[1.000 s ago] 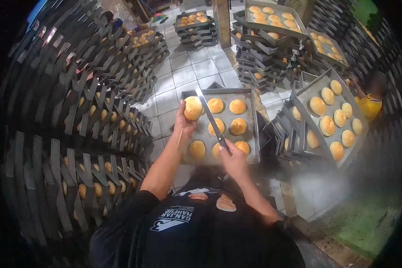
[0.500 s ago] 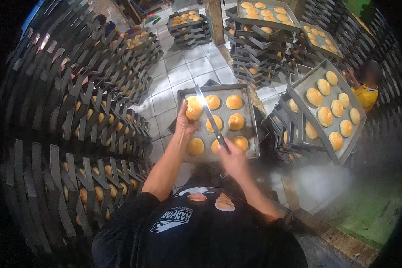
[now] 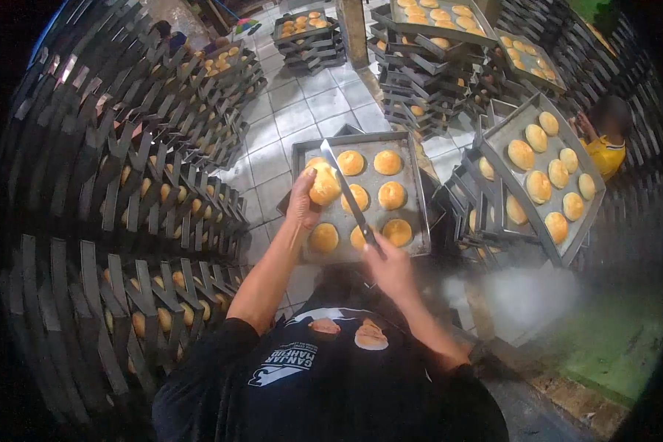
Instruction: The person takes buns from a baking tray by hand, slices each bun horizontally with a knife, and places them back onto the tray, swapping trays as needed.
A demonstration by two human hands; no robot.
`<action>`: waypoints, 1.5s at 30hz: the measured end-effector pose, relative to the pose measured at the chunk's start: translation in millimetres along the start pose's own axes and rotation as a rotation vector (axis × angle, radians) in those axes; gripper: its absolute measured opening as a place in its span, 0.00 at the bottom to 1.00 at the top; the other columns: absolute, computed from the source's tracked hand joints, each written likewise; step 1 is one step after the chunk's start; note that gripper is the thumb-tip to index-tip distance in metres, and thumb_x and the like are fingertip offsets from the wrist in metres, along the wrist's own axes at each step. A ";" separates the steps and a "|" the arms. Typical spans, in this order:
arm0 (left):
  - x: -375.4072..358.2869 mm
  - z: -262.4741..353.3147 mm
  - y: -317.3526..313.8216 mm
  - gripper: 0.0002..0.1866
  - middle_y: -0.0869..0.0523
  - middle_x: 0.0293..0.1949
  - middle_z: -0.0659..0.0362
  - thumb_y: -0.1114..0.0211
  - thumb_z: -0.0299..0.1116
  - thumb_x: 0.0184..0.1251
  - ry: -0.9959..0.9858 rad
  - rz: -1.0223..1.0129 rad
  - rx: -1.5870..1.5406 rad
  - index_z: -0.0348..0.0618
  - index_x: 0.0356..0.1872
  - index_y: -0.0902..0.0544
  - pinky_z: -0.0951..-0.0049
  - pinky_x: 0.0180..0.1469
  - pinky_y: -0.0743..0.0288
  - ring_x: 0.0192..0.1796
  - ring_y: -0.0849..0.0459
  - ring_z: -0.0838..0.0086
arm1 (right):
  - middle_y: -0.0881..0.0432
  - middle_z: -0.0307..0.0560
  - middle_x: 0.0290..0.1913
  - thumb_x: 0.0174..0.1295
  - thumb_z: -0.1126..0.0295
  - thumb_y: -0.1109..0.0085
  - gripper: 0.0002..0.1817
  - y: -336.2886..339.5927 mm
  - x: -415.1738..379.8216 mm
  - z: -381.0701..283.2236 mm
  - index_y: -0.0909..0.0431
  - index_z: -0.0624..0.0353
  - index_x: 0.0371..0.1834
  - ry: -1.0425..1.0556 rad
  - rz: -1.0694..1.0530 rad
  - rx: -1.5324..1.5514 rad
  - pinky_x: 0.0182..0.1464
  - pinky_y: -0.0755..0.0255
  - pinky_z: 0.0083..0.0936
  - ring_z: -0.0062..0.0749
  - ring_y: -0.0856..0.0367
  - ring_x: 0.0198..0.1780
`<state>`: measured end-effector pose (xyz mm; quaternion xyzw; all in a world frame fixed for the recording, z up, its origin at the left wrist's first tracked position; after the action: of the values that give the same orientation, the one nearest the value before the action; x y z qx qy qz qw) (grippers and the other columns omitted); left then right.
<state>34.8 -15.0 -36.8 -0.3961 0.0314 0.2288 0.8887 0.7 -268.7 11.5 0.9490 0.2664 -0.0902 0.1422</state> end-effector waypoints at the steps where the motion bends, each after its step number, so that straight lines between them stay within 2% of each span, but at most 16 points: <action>1: -4.0 -11.0 -4.7 0.21 0.13 0.55 0.59 0.33 0.44 0.74 -0.006 -0.009 0.067 0.44 0.61 0.21 0.61 0.59 0.16 0.57 0.13 0.67 | 0.10 0.52 0.38 0.74 0.61 0.40 0.24 1.6 10.7 -4.1 0.22 0.66 0.67 0.032 0.021 -0.034 0.48 0.21 0.29 0.29 0.11 0.41; 4: -3.3 -20.7 -8.6 0.21 0.13 0.54 0.59 0.33 0.43 0.75 -0.006 0.001 0.093 0.44 0.61 0.21 0.60 0.59 0.16 0.56 0.12 0.67 | 0.10 0.51 0.36 0.74 0.61 0.40 0.24 5.7 31.8 -28.2 0.21 0.66 0.66 0.109 0.001 -0.020 0.46 0.21 0.29 0.31 0.11 0.39; 6: 3.8 -13.4 -2.3 0.20 0.13 0.53 0.58 0.33 0.43 0.75 -0.013 0.062 0.014 0.45 0.61 0.21 0.59 0.59 0.16 0.55 0.12 0.67 | 0.16 0.36 0.30 0.74 0.66 0.41 0.20 1.3 38.6 -19.8 0.20 0.58 0.67 0.200 0.014 -0.008 0.27 0.31 0.21 0.15 0.27 0.24; 7: 8.2 -3.3 -0.5 0.21 0.12 0.53 0.58 0.34 0.44 0.75 -0.031 0.037 -0.044 0.45 0.61 0.22 0.58 0.59 0.16 0.55 0.12 0.66 | 0.10 0.49 0.36 0.74 0.64 0.39 0.21 2.6 24.1 -19.1 0.20 0.64 0.66 0.107 -0.025 0.005 0.43 0.21 0.28 0.27 0.12 0.38; 12: -5.5 -2.8 -10.6 0.22 0.13 0.53 0.57 0.32 0.44 0.74 -0.003 -0.021 0.115 0.44 0.62 0.22 0.59 0.60 0.17 0.55 0.12 0.66 | 0.10 0.43 0.37 0.74 0.66 0.39 0.20 4.7 4.6 -5.6 0.19 0.63 0.64 -0.013 -0.004 0.020 0.42 0.22 0.25 0.20 0.14 0.39; 18: 4.1 -7.5 -6.8 0.22 0.12 0.53 0.55 0.31 0.44 0.73 0.003 0.013 0.006 0.43 0.61 0.21 0.58 0.60 0.17 0.55 0.12 0.66 | 0.12 0.44 0.34 0.74 0.63 0.39 0.22 2.7 32.5 -2.1 0.20 0.62 0.67 0.144 -0.044 -0.044 0.42 0.22 0.27 0.22 0.16 0.36; 19: 4.1 6.1 -5.2 0.22 0.12 0.53 0.55 0.31 0.43 0.73 -0.009 -0.039 0.038 0.42 0.61 0.21 0.58 0.59 0.16 0.54 0.11 0.66 | 0.14 0.39 0.29 0.74 0.65 0.40 0.19 4.1 15.7 -8.1 0.18 0.57 0.64 0.175 -0.002 -0.033 0.28 0.29 0.24 0.18 0.24 0.24; 22: -5.7 10.5 -5.8 0.20 0.12 0.52 0.54 0.34 0.39 0.75 -0.002 -0.040 0.163 0.38 0.60 0.21 0.61 0.58 0.17 0.52 0.11 0.67 | 0.14 0.40 0.29 0.73 0.65 0.40 0.18 1.5 -2.2 12.3 0.18 0.57 0.64 -0.006 -0.053 0.104 0.30 0.27 0.25 0.19 0.24 0.25; 26: -16.2 -20.8 -25.4 0.21 0.13 0.52 0.55 0.33 0.38 0.74 0.025 -0.068 0.191 0.37 0.61 0.22 0.63 0.58 0.15 0.53 0.11 0.66 | 0.13 0.38 0.30 0.74 0.64 0.40 0.19 2.1 41.5 -18.7 0.18 0.57 0.64 0.301 0.004 -0.015 0.31 0.27 0.23 0.17 0.25 0.25; 27: -14.6 -17.0 -24.1 0.20 0.12 0.51 0.55 0.32 0.38 0.74 0.016 -0.022 0.187 0.38 0.60 0.21 0.63 0.57 0.14 0.51 0.11 0.66 | 0.13 0.36 0.31 0.74 0.64 0.39 0.20 3.7 44.1 -23.4 0.19 0.57 0.65 0.117 -0.070 -0.039 0.31 0.28 0.22 0.15 0.25 0.26; 30: 0.1 3.2 -2.9 0.19 0.12 0.50 0.54 0.32 0.37 0.74 0.007 0.022 0.144 0.39 0.59 0.21 0.62 0.55 0.14 0.50 0.10 0.66 | 0.11 0.43 0.34 0.73 0.64 0.38 0.21 5.8 19.7 -11.0 0.20 0.60 0.66 0.046 -0.092 0.003 0.42 0.21 0.25 0.22 0.14 0.37; 34: -5.5 0.2 2.7 0.21 0.12 0.52 0.55 0.32 0.40 0.74 0.058 -0.036 0.197 0.41 0.61 0.22 0.61 0.54 0.13 0.51 0.10 0.66 | 0.12 0.44 0.34 0.74 0.65 0.39 0.19 5.0 0.8 13.1 0.19 0.62 0.64 -0.070 -0.151 0.049 0.43 0.21 0.25 0.21 0.14 0.38; 38: -10.4 -26.9 -11.0 0.22 0.12 0.52 0.57 0.33 0.40 0.75 0.030 0.015 0.097 0.42 0.63 0.23 0.61 0.55 0.14 0.54 0.11 0.66 | 0.13 0.43 0.32 0.74 0.64 0.38 0.20 -5.5 42.5 -10.1 0.19 0.64 0.64 0.126 -0.138 0.035 0.43 0.22 0.25 0.21 0.14 0.38; 39: -9.5 -19.8 -13.7 0.20 0.12 0.51 0.57 0.34 0.41 0.76 -0.005 0.054 0.110 0.42 0.61 0.21 0.61 0.55 0.14 0.52 0.11 0.67 | 0.14 0.35 0.32 0.75 0.65 0.40 0.23 -8.1 44.6 -10.3 0.22 0.58 0.70 0.192 -0.123 0.054 0.29 0.30 0.20 0.15 0.27 0.25; 43: 3.6 6.6 4.9 0.18 0.12 0.50 0.57 0.37 0.42 0.78 -0.006 0.077 0.121 0.43 0.59 0.21 0.61 0.54 0.13 0.50 0.10 0.66 | 0.13 0.37 0.32 0.74 0.66 0.40 0.23 -0.1 19.4 10.8 0.22 0.58 0.71 0.161 -0.120 -0.053 0.30 0.29 0.21 0.16 0.25 0.26; 45: 0.0 -1.8 7.8 0.18 0.12 0.50 0.57 0.37 0.43 0.78 0.018 0.073 0.140 0.43 0.59 0.21 0.61 0.55 0.14 0.50 0.10 0.67 | 0.11 0.44 0.35 0.73 0.65 0.37 0.23 -3.4 16.4 23.3 0.22 0.63 0.68 0.089 -0.132 0.018 0.40 0.23 0.24 0.20 0.17 0.35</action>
<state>31.7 -11.8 -43.4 -0.3336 0.0696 0.2546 0.9050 10.4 -265.6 -15.2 0.9336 0.3337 -0.0596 0.1156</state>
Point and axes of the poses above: each hand's wrist, its own x-axis towards the middle knuckle, its own y-axis out of the back of the hand, z = x × y, the point moved 7 cm from there along x, towards the middle knuckle
